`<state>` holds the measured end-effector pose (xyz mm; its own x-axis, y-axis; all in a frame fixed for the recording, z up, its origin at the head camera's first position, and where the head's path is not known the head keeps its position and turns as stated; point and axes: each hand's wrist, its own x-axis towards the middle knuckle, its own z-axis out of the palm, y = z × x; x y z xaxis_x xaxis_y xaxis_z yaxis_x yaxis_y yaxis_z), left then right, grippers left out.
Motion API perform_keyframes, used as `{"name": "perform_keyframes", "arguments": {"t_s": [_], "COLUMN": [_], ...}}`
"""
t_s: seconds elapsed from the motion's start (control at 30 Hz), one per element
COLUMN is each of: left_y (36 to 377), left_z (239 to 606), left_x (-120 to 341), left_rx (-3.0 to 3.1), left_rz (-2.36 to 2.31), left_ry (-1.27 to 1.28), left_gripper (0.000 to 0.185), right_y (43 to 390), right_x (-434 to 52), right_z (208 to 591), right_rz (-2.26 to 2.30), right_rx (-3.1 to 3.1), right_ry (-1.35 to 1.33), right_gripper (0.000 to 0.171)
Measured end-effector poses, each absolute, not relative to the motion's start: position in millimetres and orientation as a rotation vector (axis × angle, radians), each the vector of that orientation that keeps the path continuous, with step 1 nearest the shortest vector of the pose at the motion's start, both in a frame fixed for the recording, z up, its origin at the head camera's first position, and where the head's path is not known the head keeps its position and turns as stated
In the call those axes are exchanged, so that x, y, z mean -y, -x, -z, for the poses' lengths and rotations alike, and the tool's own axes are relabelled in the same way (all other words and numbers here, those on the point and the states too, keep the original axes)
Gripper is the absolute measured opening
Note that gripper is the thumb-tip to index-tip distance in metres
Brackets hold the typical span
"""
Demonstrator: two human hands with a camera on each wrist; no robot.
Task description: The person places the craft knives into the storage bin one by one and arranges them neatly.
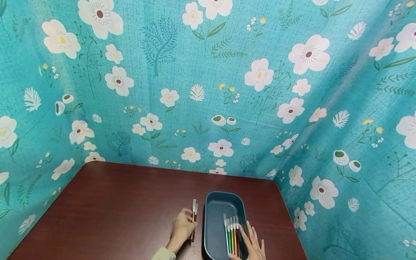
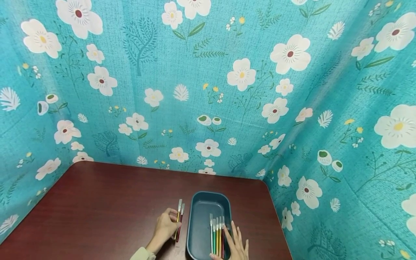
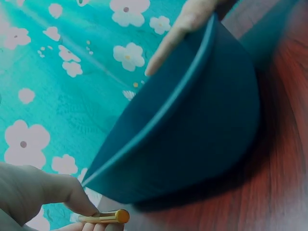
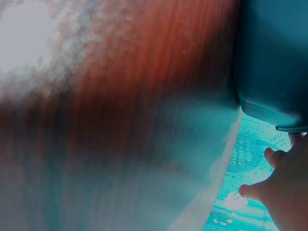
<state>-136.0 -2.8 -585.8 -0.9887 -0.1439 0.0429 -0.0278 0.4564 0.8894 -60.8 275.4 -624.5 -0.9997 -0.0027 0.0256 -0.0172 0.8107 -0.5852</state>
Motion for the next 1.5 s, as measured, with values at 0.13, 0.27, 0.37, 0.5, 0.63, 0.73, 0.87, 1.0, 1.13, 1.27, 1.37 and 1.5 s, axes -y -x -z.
{"name": "perform_keyframes", "arguments": {"t_s": [0.13,0.27,0.37,0.5,0.63,0.73,0.87,1.0,1.13,1.27,1.37,1.5], "left_y": [134,133,132,133,134,133,131,130,131,136,133,124], "left_z": [579,574,569,564,560,556,551,553,564,593,596,573], "left_x": [-2,-9,-15,-24,-33,-39,-45,-53,-62,-75,-82,-89], "left_rx": [2.564,2.554,2.555,2.55,2.54,2.541,2.54,2.536,2.524,2.522,2.54,2.576], "left_rz": [1.617,1.671,1.702,1.73,1.745,1.749,1.755,1.747,1.749,1.607,1.567,1.629], "left_ry": [-0.107,-0.066,-0.062,-0.073,-0.074,-0.065,-0.022,0.028,0.063,0.132,0.136,0.072], "left_gripper": [0.039,0.039,0.039,0.038,0.038,0.039,0.037,0.037,0.038,0.037,0.037,0.037], "right_y": [61,60,60,62,63,62,62,60,59,60,60,61], "right_x": [-276,-276,-276,-277,-277,-276,-276,-275,-275,-275,-276,-277], "right_z": [625,624,624,622,620,620,622,625,626,625,623,621], "right_rz": [-0.976,-0.985,-0.992,-1.023,-1.04,-1.027,-1.022,-1.029,-1.024,-1.018,-0.995,-1.006], "right_rx": [2.975,2.976,2.974,2.978,2.993,3.013,2.997,2.925,2.897,2.925,2.951,2.965], "right_ry": [-0.021,-0.019,-0.015,-0.01,0.008,0.023,0.013,-0.039,-0.049,-0.026,-0.021,-0.004], "right_gripper": [0.092,0.092,0.092,0.092,0.093,0.094,0.094,0.091,0.09,0.092,0.092,0.093]}}
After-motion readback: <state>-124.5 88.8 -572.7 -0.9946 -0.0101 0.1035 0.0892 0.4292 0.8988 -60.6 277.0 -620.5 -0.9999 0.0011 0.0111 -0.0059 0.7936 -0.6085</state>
